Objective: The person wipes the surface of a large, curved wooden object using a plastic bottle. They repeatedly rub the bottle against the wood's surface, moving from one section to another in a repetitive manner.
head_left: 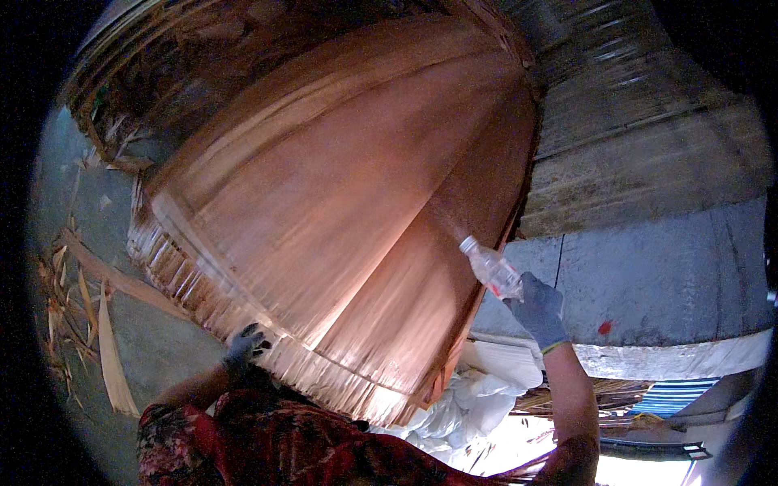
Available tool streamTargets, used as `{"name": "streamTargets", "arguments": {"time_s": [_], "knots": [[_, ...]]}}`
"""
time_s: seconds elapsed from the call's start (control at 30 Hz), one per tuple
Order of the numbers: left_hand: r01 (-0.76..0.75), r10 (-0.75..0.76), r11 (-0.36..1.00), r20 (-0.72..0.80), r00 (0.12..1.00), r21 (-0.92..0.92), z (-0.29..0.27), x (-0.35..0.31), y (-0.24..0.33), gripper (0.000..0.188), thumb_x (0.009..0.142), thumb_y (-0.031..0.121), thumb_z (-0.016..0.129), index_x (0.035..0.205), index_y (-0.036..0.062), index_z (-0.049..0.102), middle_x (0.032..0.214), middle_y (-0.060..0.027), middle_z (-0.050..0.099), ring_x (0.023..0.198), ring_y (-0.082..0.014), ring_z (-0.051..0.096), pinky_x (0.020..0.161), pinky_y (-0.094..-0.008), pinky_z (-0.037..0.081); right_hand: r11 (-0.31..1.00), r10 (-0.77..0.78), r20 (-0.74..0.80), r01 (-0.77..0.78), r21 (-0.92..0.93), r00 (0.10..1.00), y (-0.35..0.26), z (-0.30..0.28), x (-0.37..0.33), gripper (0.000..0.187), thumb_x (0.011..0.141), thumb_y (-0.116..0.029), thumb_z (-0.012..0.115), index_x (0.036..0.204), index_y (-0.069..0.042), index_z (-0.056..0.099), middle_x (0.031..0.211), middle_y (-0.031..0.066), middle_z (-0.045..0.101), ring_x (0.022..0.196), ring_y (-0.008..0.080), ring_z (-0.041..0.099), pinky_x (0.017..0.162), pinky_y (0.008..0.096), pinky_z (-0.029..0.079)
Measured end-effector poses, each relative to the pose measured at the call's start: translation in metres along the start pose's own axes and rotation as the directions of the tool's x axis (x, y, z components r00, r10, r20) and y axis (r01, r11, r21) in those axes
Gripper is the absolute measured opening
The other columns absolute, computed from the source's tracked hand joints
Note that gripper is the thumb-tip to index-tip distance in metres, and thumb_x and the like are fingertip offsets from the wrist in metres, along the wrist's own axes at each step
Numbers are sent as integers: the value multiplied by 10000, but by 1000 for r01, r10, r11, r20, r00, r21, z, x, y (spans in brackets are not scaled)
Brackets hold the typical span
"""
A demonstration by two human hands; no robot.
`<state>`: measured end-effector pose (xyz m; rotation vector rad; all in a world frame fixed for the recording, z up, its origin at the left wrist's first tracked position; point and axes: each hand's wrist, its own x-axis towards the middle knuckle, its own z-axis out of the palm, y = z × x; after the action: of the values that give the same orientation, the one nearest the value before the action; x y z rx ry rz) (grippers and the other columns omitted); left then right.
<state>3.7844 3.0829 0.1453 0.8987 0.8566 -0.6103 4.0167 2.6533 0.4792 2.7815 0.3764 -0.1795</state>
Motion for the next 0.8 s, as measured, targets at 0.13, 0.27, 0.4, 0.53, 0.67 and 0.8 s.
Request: {"name": "streamTargets", "arguments": {"time_s": [0.13,0.27,0.4,0.53,0.67,0.8], "knots": [[-162,156,979,60,986,125,-81,35,-48,651,807,221,588,1331,22,257,953,-131,563,788,-226,585,627,-341,456,968,238,-201,-250,-34,950,63,-39,44,401,686,-436,613,841,-66,600,764,175,613,685,348,606,593,437,476],[-112,120,991,114,986,-76,-68,48,-52,632,806,173,587,1320,5,260,956,-134,548,755,-239,588,630,-381,492,902,238,-372,-346,-259,897,215,-55,22,358,680,-389,616,828,-63,610,761,162,612,662,320,605,589,428,477],[-136,138,990,59,989,-31,-45,37,-46,556,815,110,565,1282,-19,294,943,-132,538,743,-258,594,618,-389,512,901,266,-238,-329,-282,934,221,13,-50,287,669,-297,623,831,-62,587,743,153,606,618,306,591,567,417,479],[-69,70,996,-16,997,48,-57,33,-41,458,817,114,555,1217,-36,388,891,-125,573,684,-245,597,599,-361,505,954,285,185,-297,37,940,83,148,-189,262,706,-294,611,820,-60,585,731,140,603,621,284,591,575,390,480],[-197,162,860,114,980,470,-98,69,-68,389,820,127,549,1163,-31,453,859,-90,595,727,-195,586,616,-323,486,898,185,383,-314,309,905,-39,159,-236,243,742,-292,599,808,-58,583,720,127,600,624,262,590,582,362,481],[131,-183,892,81,980,432,4,31,-32,407,839,137,531,1213,17,425,876,-40,573,737,-130,555,613,-304,450,855,334,147,-365,369,931,31,164,-195,234,779,-289,588,797,-56,581,709,115,597,627,241,589,589,335,482]]}}
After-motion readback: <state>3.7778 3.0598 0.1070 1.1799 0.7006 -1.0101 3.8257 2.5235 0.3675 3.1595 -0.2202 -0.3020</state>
